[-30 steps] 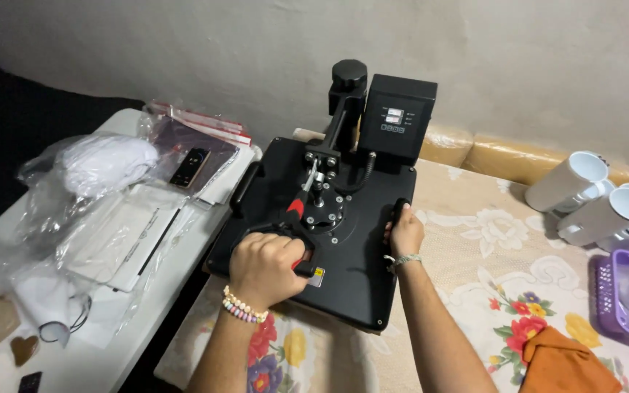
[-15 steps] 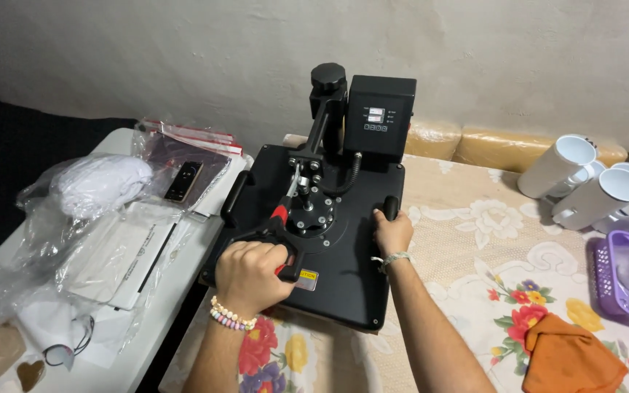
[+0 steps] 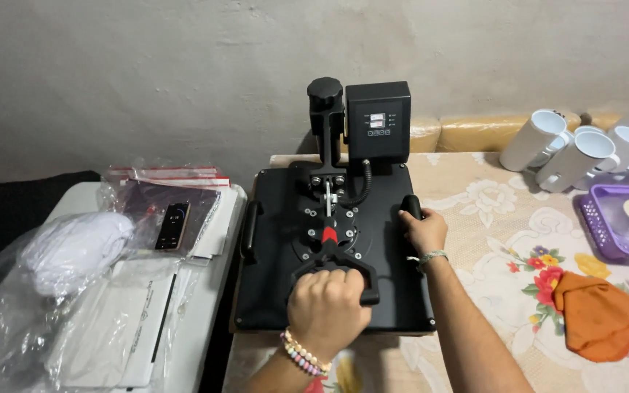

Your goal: Adjusting a heat press, arranging small items on the bed, and performing a heat press cycle.

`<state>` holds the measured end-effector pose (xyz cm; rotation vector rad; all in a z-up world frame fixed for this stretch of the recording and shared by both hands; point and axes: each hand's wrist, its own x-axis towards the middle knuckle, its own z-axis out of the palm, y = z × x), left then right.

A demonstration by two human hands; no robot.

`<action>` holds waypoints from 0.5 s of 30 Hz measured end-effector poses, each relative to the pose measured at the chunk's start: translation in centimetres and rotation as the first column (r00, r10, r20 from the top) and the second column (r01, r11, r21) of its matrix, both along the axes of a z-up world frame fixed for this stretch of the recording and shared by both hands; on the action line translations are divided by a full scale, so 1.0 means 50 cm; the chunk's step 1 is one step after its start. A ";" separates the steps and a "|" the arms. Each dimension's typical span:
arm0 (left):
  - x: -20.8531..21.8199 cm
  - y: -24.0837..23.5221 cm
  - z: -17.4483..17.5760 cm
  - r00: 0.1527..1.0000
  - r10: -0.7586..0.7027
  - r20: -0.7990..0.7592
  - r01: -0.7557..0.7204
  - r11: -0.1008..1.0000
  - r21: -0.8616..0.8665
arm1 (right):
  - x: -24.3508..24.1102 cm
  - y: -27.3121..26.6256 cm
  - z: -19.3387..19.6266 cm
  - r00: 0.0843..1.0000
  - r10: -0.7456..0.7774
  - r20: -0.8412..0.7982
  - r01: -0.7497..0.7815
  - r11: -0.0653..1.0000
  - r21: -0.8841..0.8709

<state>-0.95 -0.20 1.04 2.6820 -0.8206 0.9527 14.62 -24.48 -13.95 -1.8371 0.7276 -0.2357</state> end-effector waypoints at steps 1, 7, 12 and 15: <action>0.000 -0.001 -0.002 0.999 -0.008 -0.039 0.009 1.000 0.002 | -0.003 -0.001 0.001 1.000 -0.001 0.004 0.001 1.000 -0.024; -0.005 -0.007 0.002 0.998 -0.003 -0.062 0.006 0.999 0.047 | -0.011 0.002 0.011 0.997 -0.074 -0.002 0.073 0.994 -0.087; -0.005 -0.002 0.004 0.994 -0.024 -0.105 0.029 0.999 0.044 | -0.015 0.002 0.020 0.998 -0.056 0.024 0.056 0.998 0.020; -0.004 -0.004 0.004 0.992 -0.030 -0.120 0.034 0.999 0.032 | -0.009 -0.003 0.014 0.998 -0.057 0.039 0.054 0.997 0.060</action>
